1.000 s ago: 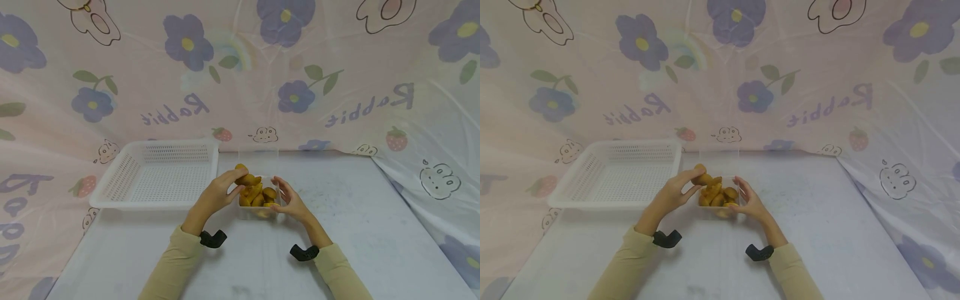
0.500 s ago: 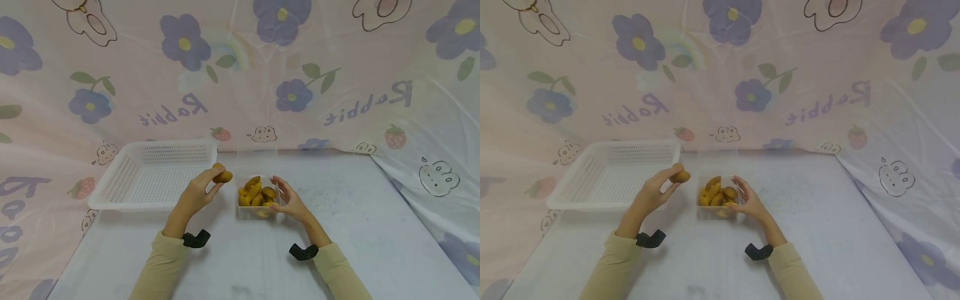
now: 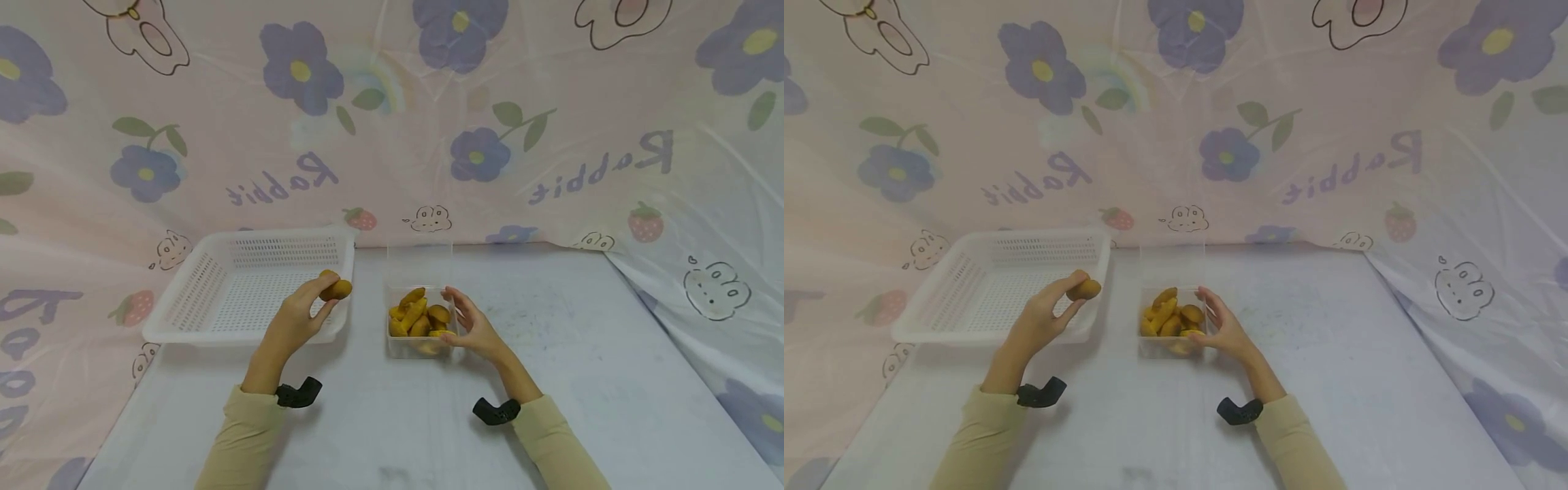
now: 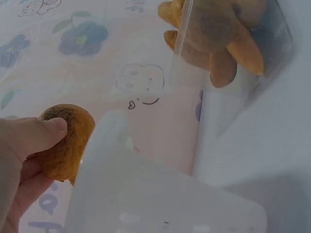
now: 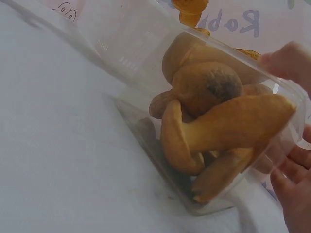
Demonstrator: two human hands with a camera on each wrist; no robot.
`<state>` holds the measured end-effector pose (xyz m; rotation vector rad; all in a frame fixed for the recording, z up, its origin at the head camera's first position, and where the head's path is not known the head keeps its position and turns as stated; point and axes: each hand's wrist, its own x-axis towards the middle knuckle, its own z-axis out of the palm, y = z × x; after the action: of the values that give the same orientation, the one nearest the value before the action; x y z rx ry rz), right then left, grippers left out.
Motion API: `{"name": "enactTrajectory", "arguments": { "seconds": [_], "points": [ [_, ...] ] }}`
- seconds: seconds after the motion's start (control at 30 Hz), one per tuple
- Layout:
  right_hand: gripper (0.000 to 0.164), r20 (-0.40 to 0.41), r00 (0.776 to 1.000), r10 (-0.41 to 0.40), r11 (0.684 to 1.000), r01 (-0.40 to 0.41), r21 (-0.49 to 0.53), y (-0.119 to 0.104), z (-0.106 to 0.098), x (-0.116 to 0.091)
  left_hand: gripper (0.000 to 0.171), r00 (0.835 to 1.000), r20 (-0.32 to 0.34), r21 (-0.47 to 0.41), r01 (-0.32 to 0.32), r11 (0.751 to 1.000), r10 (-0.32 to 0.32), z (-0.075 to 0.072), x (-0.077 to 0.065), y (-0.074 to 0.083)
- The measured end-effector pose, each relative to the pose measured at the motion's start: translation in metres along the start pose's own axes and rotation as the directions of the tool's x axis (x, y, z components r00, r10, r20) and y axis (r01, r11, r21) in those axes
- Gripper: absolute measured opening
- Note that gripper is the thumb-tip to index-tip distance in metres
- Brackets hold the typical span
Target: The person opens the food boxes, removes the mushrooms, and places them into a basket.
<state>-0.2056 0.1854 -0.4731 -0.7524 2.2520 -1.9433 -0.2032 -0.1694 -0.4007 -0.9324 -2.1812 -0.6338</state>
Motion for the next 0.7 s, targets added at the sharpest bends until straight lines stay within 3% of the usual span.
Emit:
{"name": "enactTrajectory", "arguments": {
  "seconds": [0.43, 0.7],
  "points": [
    [0.091, 0.001, 1.000, 0.005, 1.000, -0.005, -0.011, -0.001, 0.000, 0.000, 0.050, 0.996, 0.029, 0.059, 0.087, 0.995, -0.088, -0.011, -0.020, -0.012],
    [0.091, 0.002, 1.000, 0.016, 1.000, -0.016, 0.010, -0.002, 0.001, 0.000, 0.050, 0.983, 0.079, 0.090, 0.158, 0.983, -0.165, -0.012, -0.026, -0.015]
  ]
}}
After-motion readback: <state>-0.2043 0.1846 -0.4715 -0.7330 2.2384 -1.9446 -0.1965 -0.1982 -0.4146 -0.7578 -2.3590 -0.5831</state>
